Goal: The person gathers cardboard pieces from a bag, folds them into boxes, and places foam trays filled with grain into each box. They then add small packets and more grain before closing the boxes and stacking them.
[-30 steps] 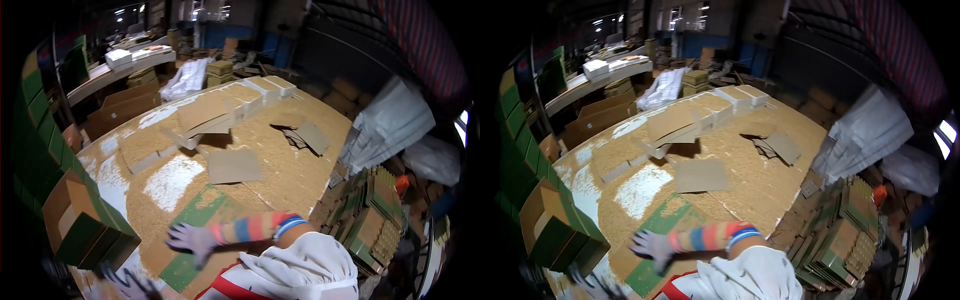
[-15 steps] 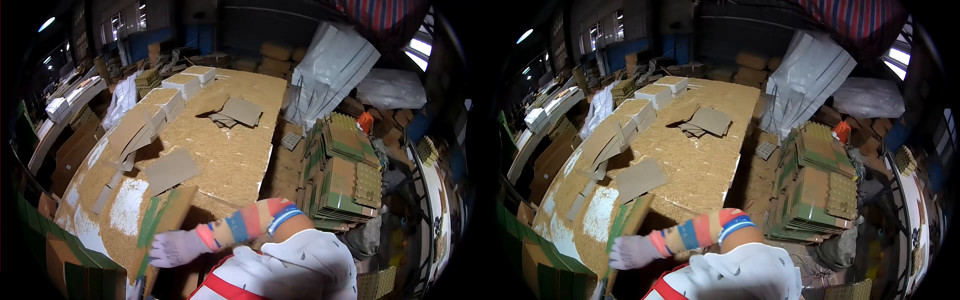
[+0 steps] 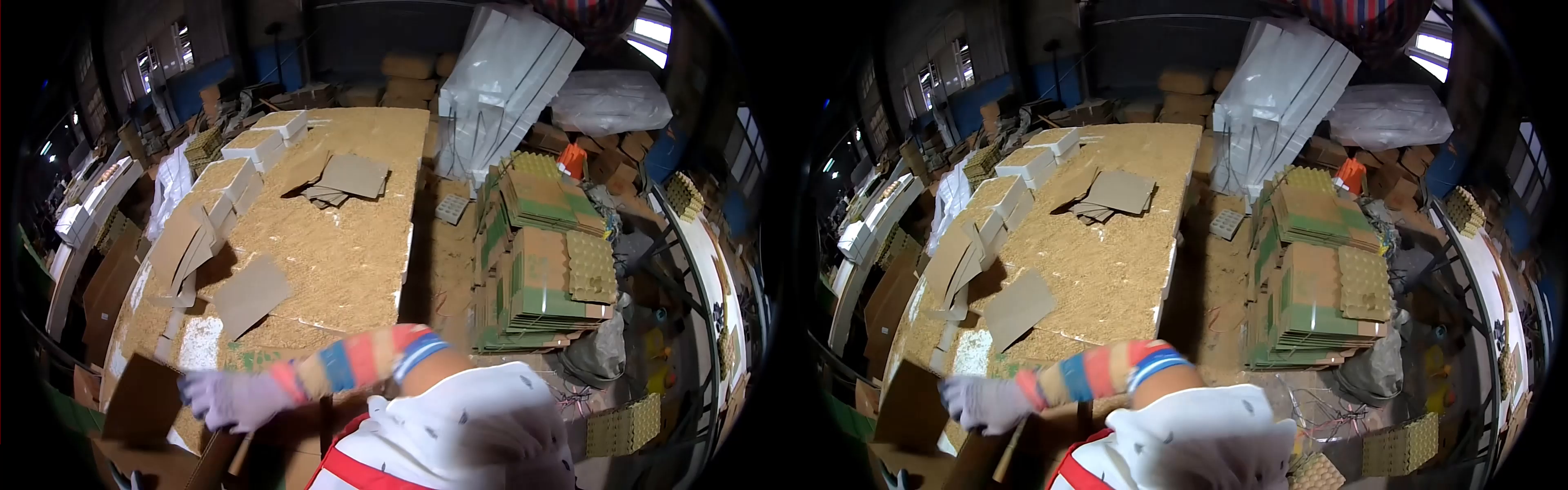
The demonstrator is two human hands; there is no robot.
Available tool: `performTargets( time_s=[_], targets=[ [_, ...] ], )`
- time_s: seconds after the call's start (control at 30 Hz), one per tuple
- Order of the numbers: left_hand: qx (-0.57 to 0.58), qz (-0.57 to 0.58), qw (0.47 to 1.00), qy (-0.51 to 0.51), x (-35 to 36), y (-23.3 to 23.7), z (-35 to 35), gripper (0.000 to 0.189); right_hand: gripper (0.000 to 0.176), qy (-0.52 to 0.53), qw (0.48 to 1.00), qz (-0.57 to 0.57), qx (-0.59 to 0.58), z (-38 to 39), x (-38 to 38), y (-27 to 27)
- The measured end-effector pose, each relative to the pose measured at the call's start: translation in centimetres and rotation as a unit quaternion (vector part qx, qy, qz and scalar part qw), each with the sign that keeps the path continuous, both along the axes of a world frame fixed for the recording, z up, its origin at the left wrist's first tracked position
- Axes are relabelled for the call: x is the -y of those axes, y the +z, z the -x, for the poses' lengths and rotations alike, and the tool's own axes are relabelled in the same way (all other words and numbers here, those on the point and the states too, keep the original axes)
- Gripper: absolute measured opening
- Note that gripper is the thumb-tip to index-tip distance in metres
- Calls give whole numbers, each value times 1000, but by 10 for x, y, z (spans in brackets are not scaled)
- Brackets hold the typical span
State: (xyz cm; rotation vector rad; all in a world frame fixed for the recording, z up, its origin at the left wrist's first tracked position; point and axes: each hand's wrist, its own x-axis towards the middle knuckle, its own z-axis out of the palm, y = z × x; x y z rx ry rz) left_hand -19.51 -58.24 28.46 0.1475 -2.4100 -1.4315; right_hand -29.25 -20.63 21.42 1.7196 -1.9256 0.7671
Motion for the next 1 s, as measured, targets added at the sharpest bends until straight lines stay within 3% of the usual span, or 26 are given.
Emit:
performTargets(
  time_s=[0.03, 0.07, 0.1, 0.17, 0.2, 0.23, 0.27, 0.3, 0.33, 0.37, 0.4, 0.43, 0.47, 0.5, 0.57, 0.63, 0.7, 0.73, 0.77, 0.8, 0.83, 0.87, 0.9, 0.93, 0.97, 1.0],
  targets=[
    [-60, -27, 990, 125, -23, -1, -13, 55, 20, 9, 995, 95, 7, -1, -19, 13],
    [-92, 92, 985, 116, -35, -18, -11, 51, 32, 84, 974, 94, 190, 4, -21, 7],
    [-113, 210, 965, 106, -46, -39, -13, 48, 52, 147, 954, 61, 253, -10, -23, 17],
    [9, 224, 960, -169, -128, -32, -23, 36, 66, 236, 890, -111, 373, -10, 5, -3],
    [-3, 377, 900, -219, -88, -65, -8, 40, 69, 229, 851, -183, 435, -5, 6, 6],
    [-8, 514, 819, -256, -48, -100, 1, 44, 69, 242, 852, -93, 455, 5, 11, -3],
    [-2, 246, 934, -258, -52, -107, -4, 52, 68, 163, 786, -89, 590, 11, 2, 15],
    [-13, -33, 972, -233, -55, -95, 0, 61, 68, 140, 672, -19, 727, 34, 19, -23],
    [-43, -303, 933, -188, -52, -81, 3, 72, 70, -78, 684, -126, 714, 32, 13, 8],
    [-97, -548, 819, -137, -46, -82, 5, 83, 69, -90, 821, 15, 563, 31, 34, -8],
    [-79, -276, 956, -60, -42, -111, 8, 95, 64, -139, 874, -43, 464, 25, 37, -26],
    [-31, 15, 999, 29, -41, -143, 10, 107, 55, -128, 928, -139, 320, 19, 37, -5],
    [19, 49, 995, 79, -47, -151, 14, 112, 50, -189, 969, -118, -106, 24, 43, 3],
    [73, 80, 986, 125, -52, -153, 17, 117, 46, -162, 959, -46, -229, 49, 54, 17],
    [8, 169, 978, 120, -60, -141, 15, 122, 43, -134, 989, -45, -52, 79, 73, 24],
    [-87, 120, 977, 153, -70, -125, 7, 119, 43, -111, 974, -122, 157, 81, 72, 20],
    [-149, 115, 962, 197, -55, -139, 10, 101, 45, -48, 953, -296, -31, 32, 58, 0],
    [11, -141, 984, 106, -30, -161, 18, 88, 49, 16, 962, -269, 52, 34, 47, 6],
    [167, -391, 905, 10, -10, -178, 21, 75, 65, 52, 974, -165, 147, 50, 35, -6],
    [233, -312, 921, -31, -42, -133, 14, 62, 71, -132, 977, -127, 105, 52, 25, -20],
    [352, -54, 933, -40, -12, -144, 22, 71, 78, -314, 944, -81, 55, 53, 20, -32],
    [450, 24, 892, -27, -13, -126, 28, 75, 81, -234, 938, -75, 243, 51, 20, -47],
    [542, 102, 834, -16, -24, -101, 27, 79, 83, -147, 891, -68, 423, 48, 20, -62],
    [549, 185, 815, -11, -50, -68, 20, 65, 86, -57, 809, -53, 583, 47, 18, -71],
    [407, 235, 882, 26, -48, -76, 6, 59, 84, -21, 694, 17, 720, 35, 8, -55],
    [256, 277, 924, 60, -47, -95, -25, 53, 84, 25, 611, 67, 788, 42, -6, -62]
  ],
)
